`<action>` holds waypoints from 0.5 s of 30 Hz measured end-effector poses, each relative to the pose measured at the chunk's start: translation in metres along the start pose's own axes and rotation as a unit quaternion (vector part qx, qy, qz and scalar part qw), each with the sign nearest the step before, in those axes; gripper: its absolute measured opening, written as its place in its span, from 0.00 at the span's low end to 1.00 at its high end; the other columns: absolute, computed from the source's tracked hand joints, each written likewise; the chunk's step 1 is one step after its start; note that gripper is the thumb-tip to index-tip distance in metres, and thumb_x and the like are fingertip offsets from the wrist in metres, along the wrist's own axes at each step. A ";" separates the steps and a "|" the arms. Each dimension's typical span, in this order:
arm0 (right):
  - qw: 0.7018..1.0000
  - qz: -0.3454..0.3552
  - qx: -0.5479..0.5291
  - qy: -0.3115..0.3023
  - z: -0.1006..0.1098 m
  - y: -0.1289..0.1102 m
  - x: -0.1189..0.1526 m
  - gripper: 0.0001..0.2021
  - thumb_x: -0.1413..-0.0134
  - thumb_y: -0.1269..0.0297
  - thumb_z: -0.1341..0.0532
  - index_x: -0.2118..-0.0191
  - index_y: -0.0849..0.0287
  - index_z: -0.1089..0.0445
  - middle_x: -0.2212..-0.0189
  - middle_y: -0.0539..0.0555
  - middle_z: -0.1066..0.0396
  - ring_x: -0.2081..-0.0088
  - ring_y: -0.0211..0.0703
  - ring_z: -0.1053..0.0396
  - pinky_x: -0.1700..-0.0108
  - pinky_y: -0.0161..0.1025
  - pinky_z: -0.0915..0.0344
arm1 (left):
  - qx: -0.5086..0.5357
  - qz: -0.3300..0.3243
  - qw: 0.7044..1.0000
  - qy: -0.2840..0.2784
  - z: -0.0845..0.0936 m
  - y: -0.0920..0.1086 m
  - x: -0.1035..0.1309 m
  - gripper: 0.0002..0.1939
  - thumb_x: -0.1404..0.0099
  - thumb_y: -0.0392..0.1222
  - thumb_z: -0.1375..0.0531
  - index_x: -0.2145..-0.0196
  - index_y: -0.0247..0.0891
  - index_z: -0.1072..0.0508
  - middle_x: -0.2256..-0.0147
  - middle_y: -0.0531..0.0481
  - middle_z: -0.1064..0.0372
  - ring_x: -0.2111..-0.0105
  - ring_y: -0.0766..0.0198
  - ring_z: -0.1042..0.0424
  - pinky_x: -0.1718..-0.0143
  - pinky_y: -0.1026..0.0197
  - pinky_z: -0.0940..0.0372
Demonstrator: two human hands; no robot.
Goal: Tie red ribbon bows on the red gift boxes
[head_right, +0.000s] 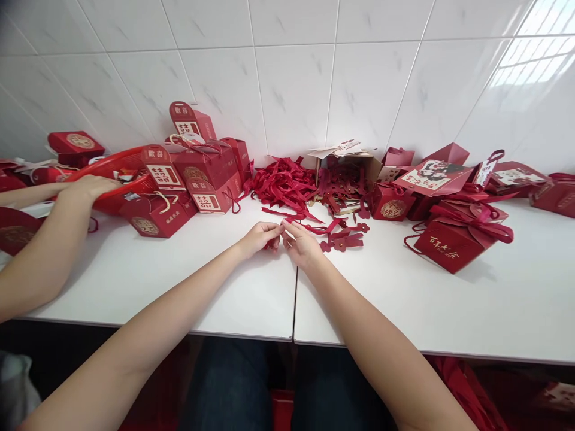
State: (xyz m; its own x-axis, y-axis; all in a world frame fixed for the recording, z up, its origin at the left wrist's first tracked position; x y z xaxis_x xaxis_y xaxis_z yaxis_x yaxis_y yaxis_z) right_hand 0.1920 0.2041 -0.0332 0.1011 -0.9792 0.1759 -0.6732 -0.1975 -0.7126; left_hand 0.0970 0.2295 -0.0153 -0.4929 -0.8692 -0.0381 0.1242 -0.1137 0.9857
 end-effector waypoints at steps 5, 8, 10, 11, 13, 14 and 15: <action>0.997 0.027 -0.042 0.052 0.010 -0.007 -0.004 0.07 0.56 0.71 0.34 0.71 0.54 0.31 0.71 0.44 0.26 0.71 0.33 0.32 0.68 0.32 0.36 | -0.030 -0.007 0.999 -0.020 -0.006 0.000 0.000 0.22 0.45 0.59 0.38 0.77 0.34 0.30 0.86 0.55 0.36 0.86 0.72 0.39 0.82 0.67 0.47; 0.994 0.053 -0.057 0.076 0.016 -0.016 -0.004 0.06 0.54 0.72 0.34 0.71 0.55 0.30 0.72 0.45 0.25 0.74 0.32 0.33 0.70 0.30 0.36 | -0.037 -0.012 0.999 -0.029 -0.006 0.002 0.000 0.21 0.45 0.56 0.38 0.77 0.33 0.28 0.87 0.55 0.36 0.86 0.72 0.39 0.81 0.67 0.46; 0.991 0.070 -0.063 0.094 0.020 -0.022 -0.004 0.07 0.55 0.72 0.33 0.72 0.55 0.30 0.73 0.45 0.25 0.75 0.30 0.33 0.72 0.29 0.36 | -0.036 -0.016 0.999 -0.035 -0.005 0.004 0.001 0.20 0.45 0.55 0.37 0.78 0.33 0.27 0.87 0.54 0.35 0.86 0.72 0.39 0.81 0.67 0.45; 0.989 0.078 -0.065 0.102 0.022 -0.025 -0.004 0.08 0.57 0.72 0.32 0.72 0.56 0.30 0.73 0.44 0.25 0.76 0.30 0.33 0.73 0.29 0.36 | -0.034 -0.018 0.999 -0.038 -0.005 0.006 0.001 0.20 0.45 0.55 0.37 0.78 0.33 0.27 0.87 0.54 0.35 0.85 0.72 0.39 0.80 0.67 0.45; 0.987 0.091 -0.069 0.113 0.026 -0.029 -0.005 0.10 0.61 0.72 0.30 0.73 0.56 0.31 0.75 0.45 0.25 0.77 0.30 0.33 0.75 0.28 0.37 | -0.026 -0.020 0.998 -0.044 -0.004 0.009 0.003 0.19 0.45 0.55 0.38 0.78 0.33 0.27 0.86 0.53 0.34 0.85 0.71 0.38 0.80 0.67 0.45; 0.986 0.096 -0.072 0.115 0.027 -0.031 -0.005 0.11 0.62 0.72 0.29 0.74 0.57 0.31 0.75 0.45 0.25 0.78 0.30 0.33 0.76 0.27 0.37 | -0.020 -0.021 0.998 -0.048 -0.004 0.010 0.003 0.19 0.45 0.54 0.38 0.78 0.33 0.27 0.86 0.53 0.34 0.85 0.71 0.37 0.80 0.67 0.45; 0.985 0.101 -0.076 0.115 0.028 -0.032 -0.006 0.11 0.64 0.72 0.28 0.75 0.58 0.32 0.76 0.45 0.26 0.79 0.29 0.34 0.77 0.27 0.37 | -0.015 -0.021 0.998 -0.052 -0.004 0.010 0.004 0.19 0.45 0.54 0.37 0.78 0.33 0.27 0.86 0.53 0.34 0.85 0.71 0.37 0.80 0.67 0.45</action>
State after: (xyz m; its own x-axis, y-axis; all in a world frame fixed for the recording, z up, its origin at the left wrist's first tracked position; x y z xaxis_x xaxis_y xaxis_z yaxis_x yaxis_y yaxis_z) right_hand 0.2330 0.2150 -0.0303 -0.2033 -0.9579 0.2029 -0.7659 0.0264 -0.6424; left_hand 0.0999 0.2231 -0.0059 -0.5854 -0.8086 -0.0599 0.1265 -0.1641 0.9783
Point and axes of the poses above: each hand's wrist, its own x-axis away from the middle knuckle, its own z-axis out of the back of the hand, y = z × x, the point moved 7 cm from there along -x, towards the middle knuckle
